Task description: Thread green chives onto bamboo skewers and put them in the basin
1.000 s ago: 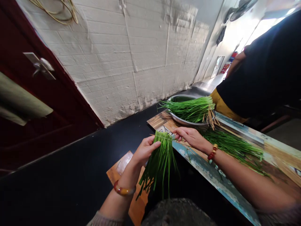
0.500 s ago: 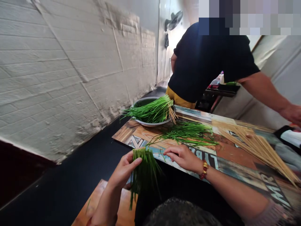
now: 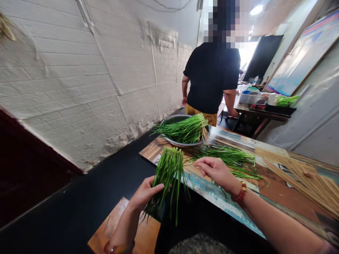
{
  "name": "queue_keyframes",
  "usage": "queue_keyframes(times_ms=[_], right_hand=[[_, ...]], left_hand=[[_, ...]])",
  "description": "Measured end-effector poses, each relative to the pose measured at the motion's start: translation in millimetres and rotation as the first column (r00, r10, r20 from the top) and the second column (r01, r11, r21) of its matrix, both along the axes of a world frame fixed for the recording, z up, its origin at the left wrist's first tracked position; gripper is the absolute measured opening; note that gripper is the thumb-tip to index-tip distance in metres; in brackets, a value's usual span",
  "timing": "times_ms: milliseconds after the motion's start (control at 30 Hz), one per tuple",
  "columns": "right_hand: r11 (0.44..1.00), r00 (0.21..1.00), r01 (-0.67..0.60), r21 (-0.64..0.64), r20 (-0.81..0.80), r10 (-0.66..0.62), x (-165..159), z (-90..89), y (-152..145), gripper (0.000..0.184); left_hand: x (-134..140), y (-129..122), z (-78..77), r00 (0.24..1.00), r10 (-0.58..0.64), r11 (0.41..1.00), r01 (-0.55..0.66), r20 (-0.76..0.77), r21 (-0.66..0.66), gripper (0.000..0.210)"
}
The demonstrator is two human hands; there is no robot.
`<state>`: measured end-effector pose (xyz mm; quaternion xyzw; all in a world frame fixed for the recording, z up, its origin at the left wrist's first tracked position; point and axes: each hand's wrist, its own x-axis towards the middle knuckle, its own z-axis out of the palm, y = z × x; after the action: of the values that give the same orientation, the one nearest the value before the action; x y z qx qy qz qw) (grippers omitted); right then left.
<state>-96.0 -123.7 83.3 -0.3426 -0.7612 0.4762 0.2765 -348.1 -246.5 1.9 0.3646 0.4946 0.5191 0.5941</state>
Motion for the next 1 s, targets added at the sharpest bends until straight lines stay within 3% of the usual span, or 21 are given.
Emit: queue_keyframes(times_ms=[133,267,433,533,667,800,1000], right_hand=[[0.992,0.987,0.082,-0.094,-0.127,-0.094,0.5,10.7,15.2,0.033],[0.976,0.973,0.058,-0.208,-0.208,-0.102,-1.9,21.6,26.0,0.037],[0.958,0.946,0.012,-0.286,-0.307,-0.103,-20.4,35.7,33.7,0.036],[0.950,0.915,0.008,-0.313,-0.380,-0.133,-39.8,44.1,49.8,0.031],[0.926,0.860,0.144,-0.348,-0.419,-0.291,-61.8,50.1,95.1,0.020],[0.888,0.853,0.257,-0.380,-0.343,-0.394,-66.5,39.8,145.4,0.011],[0.874,0.901,0.349,-0.339,-0.136,-0.412,-55.4,6.8,170.6,0.032]], left_hand=[[-5.6,-1.3,-3.3,0.998,0.054,0.999,-0.054,0.025,-0.008,0.033],[-9.7,0.2,-17.9,0.977,0.210,0.978,-0.210,0.026,-0.007,0.036],[-23.1,0.5,-46.2,0.879,0.476,0.877,-0.471,0.031,-0.096,0.064],[-29.5,-0.8,-51.7,0.866,0.498,0.863,-0.491,0.035,-0.117,0.069],[-28.8,-2.1,-46.4,0.873,0.485,0.872,-0.478,0.051,-0.109,0.062],[-25.2,-1.5,-46.0,0.869,0.491,0.868,-0.483,0.062,-0.112,0.062],[-23.6,2.3,-54.2,0.878,0.472,0.879,-0.462,0.077,-0.123,0.061]])
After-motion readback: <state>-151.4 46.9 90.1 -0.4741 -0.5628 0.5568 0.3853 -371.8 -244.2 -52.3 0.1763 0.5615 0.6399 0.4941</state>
